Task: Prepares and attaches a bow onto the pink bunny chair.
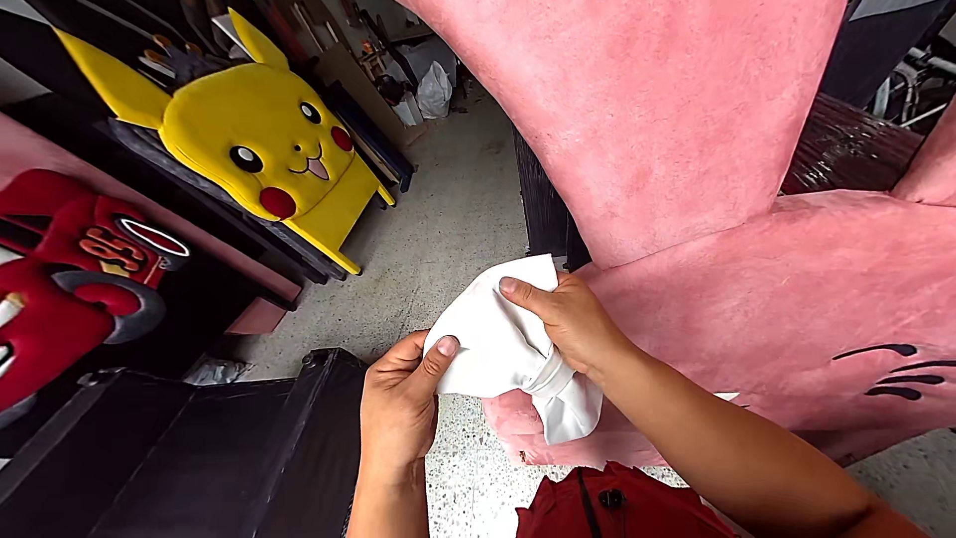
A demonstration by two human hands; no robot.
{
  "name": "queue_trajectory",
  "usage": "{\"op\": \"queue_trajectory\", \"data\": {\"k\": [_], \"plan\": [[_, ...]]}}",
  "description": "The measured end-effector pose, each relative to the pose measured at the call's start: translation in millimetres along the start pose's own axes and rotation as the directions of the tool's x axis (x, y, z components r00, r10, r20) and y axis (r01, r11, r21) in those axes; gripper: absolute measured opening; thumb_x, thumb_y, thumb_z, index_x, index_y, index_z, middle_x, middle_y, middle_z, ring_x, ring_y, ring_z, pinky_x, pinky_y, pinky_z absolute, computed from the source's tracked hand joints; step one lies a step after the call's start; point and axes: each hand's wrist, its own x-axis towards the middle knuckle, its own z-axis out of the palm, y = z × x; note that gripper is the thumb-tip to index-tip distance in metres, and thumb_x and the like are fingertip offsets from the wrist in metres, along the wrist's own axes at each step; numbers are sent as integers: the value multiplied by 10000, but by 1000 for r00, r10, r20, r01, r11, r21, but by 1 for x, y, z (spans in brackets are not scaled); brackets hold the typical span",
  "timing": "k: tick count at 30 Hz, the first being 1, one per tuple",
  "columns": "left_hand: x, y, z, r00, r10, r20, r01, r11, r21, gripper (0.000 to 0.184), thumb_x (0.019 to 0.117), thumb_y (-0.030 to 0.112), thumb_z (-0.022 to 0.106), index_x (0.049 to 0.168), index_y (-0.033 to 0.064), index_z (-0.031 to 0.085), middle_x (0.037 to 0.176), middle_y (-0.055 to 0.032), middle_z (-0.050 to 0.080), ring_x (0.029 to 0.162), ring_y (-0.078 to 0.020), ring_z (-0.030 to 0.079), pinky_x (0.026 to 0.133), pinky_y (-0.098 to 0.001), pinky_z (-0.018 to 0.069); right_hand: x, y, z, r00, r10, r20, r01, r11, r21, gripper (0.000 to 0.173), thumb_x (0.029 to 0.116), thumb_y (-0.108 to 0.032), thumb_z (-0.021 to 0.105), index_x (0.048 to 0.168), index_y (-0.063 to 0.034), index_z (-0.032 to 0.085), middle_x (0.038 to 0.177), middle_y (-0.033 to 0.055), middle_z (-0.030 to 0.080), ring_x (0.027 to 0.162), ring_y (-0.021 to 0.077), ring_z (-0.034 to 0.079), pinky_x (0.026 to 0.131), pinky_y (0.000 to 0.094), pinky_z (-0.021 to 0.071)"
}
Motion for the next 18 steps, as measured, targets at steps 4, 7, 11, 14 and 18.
{"op": "queue_trajectory", "data": {"k": [4,7,11,14,18], "plan": [[-5,-12,-13,987,-52,151,72,989,-128,622,837,415,838,1338,123,612,1142,-101,706,970,-199,728,832,-391,639,5,1,-1,1000,4,-18,-4,1000,16,252,981,-235,710,1096,-11,710,950,132,750,862,195,737,807,390,627],[-21,-36,-5,957,-118,266,137,989,-56,797,734,460,909,1352,92,565,1244,-141,692,1158,-309,682,1005,-508,581,10,1,2,998,-12,-62,12,1000,-3,267,977,-260,718,1086,-16,718,936,127,753,848,197,739,795,392,629],[-29,-58,25,928,-214,304,168,971,171,478,795,236,891,1158,16,671,1069,-145,751,1015,-280,735,928,-423,624,16,1,9,995,-17,-102,19,1000,24,278,1012,-281,669,1104,-20,701,941,121,749,866,191,738,803,388,627],[-27,-61,29,957,-191,220,182,982,59,279,835,40,799,1096,26,702,948,-137,747,850,-210,736,804,-361,631,18,-9,-7,997,-2,72,7,997,-71,381,1036,-332,622,1273,-34,623,1063,121,737,968,195,731,873,394,620],[-24,-63,20,984,-143,104,164,956,-245,301,919,102,720,1213,73,664,1004,-123,735,877,-170,732,809,-354,628,-13,-13,-90,992,-115,59,128,799,-587,631,985,-484,644,1486,-126,508,1293,40,683,1151,150,678,986,391,583]]}}
